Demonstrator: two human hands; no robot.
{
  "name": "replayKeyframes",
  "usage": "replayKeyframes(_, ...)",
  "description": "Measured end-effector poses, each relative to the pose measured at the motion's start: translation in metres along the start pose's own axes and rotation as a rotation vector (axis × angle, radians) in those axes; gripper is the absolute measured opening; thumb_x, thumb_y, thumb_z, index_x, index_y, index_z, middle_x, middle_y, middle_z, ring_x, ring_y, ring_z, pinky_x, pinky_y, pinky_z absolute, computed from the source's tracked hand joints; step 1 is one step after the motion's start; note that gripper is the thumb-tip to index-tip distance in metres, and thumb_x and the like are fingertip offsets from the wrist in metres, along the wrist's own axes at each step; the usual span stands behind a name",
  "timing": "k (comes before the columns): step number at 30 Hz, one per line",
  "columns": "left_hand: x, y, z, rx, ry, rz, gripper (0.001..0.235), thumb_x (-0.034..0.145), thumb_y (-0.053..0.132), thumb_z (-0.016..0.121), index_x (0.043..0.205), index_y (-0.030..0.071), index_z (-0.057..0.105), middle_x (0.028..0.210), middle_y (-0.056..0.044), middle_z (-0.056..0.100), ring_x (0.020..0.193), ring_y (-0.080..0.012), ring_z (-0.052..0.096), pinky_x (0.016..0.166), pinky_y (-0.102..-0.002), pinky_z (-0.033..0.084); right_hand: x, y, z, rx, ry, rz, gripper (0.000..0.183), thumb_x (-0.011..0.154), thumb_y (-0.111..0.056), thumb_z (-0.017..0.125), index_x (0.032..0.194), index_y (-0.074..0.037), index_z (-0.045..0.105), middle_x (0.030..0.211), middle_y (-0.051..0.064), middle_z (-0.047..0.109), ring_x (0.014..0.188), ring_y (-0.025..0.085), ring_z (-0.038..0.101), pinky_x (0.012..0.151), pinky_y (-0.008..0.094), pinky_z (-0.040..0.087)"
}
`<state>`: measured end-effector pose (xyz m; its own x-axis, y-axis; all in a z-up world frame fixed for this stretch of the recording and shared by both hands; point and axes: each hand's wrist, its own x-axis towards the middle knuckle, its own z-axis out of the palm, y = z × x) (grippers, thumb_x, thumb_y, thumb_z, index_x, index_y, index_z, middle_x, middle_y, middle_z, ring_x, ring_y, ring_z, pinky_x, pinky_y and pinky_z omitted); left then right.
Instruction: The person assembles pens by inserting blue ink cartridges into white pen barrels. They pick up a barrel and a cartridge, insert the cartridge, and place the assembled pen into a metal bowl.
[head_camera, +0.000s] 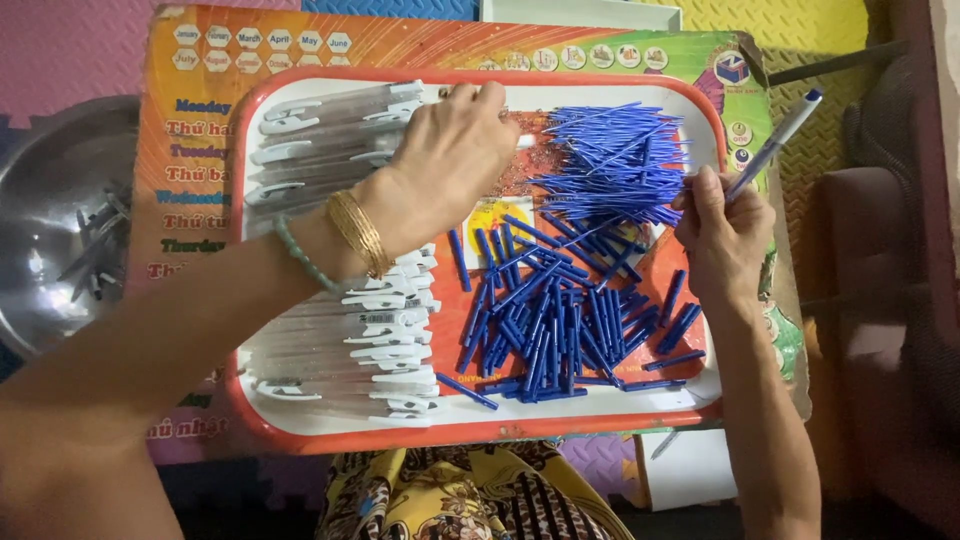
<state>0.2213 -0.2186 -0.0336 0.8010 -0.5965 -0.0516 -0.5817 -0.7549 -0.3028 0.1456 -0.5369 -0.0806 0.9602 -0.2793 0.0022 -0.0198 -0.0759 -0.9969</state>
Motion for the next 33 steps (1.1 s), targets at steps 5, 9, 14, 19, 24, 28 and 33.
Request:
replayKeyframes(5,0.003,0.016,0.005,-0.861,-0.004,0.084,0.034,0.103,0.021,0.084,0.127,-0.001,0.073,0.079,-0.006,0.065,0.053,-0.0154,0.056,0.041,-0.023,0.051,-0.004,-0.006,0.013,0.012,-0.102,-0.011,0.03,0.121,-0.03,0.06,0.102,-0.007,0.062,0.085,0.005,0.064,0.057,0.007,0.039,0.054,0.024,0.029)
replayKeyframes(9,0.013,0.031,0.029,-0.902,0.007,0.123,0.039,0.102,0.024,0.093,0.077,0.011,0.064,0.055,0.003,0.054,0.047,-0.0123,0.054,0.054,-0.027,0.06,0.0,-0.011,0.016,0.045,-0.128,0.025,0.029,0.121,-0.032,0.059,0.104,-0.009,0.065,0.084,0.002,0.062,0.055,0.005,0.035,0.052,0.023,0.026)
replayKeyframes(14,0.018,0.01,0.038,-0.803,0.005,0.012,0.017,0.102,0.017,0.089,0.102,0.007,0.077,0.067,-0.003,0.065,0.049,-0.013,0.055,0.043,-0.024,0.046,0.028,0.014,-0.024,-0.04,-0.009,-0.027,0.035,0.124,-0.028,0.062,0.095,-0.008,0.065,0.079,0.002,0.064,0.05,0.004,0.038,0.048,0.025,0.026)
replayKeyframes(19,-0.013,-0.012,0.036,-0.91,0.138,0.057,0.02,0.107,0.023,0.077,0.116,0.006,0.072,0.101,-0.012,0.059,0.082,-0.0287,0.063,0.073,-0.041,0.053,0.027,0.014,-0.033,-0.428,0.043,-0.124,0.037,0.122,-0.029,0.06,0.147,-0.002,0.062,0.092,0.007,0.072,0.059,0.009,0.049,0.054,0.027,0.04)
replayKeyframes(24,-0.117,-0.035,-0.012,-0.946,0.415,0.093,0.014,0.112,0.011,0.071,0.122,0.004,0.078,0.094,-0.012,0.061,0.076,-0.0268,0.06,0.071,-0.044,0.047,0.02,0.022,-0.037,-0.366,0.019,-0.184,0.035,0.125,-0.029,0.061,0.147,-0.002,0.062,0.092,0.007,0.068,0.059,0.009,0.047,0.056,0.025,0.04)
replayKeyframes(28,-0.207,-0.032,-0.039,-1.157,0.47,-0.047,0.017,0.111,0.016,0.075,0.123,0.007,0.066,0.091,-0.003,0.071,0.058,-0.0096,0.053,0.05,-0.024,0.042,0.008,0.007,-0.027,-0.44,-0.019,-0.209,0.035,0.13,-0.026,0.059,0.145,0.004,0.067,0.094,0.006,0.067,0.065,0.009,0.049,0.06,0.027,0.041)
replayKeyframes(33,-0.272,0.012,0.005,-1.928,0.456,-0.173,0.023,0.104,-0.005,0.067,0.12,0.01,0.059,0.117,-0.011,0.075,0.117,-0.0262,0.083,0.105,-0.038,0.076,0.009,0.017,-0.032,-0.431,-0.08,-0.221,0.034,0.135,-0.027,0.057,0.143,0.004,0.067,0.097,0.008,0.066,0.066,0.009,0.046,0.061,0.029,0.038)
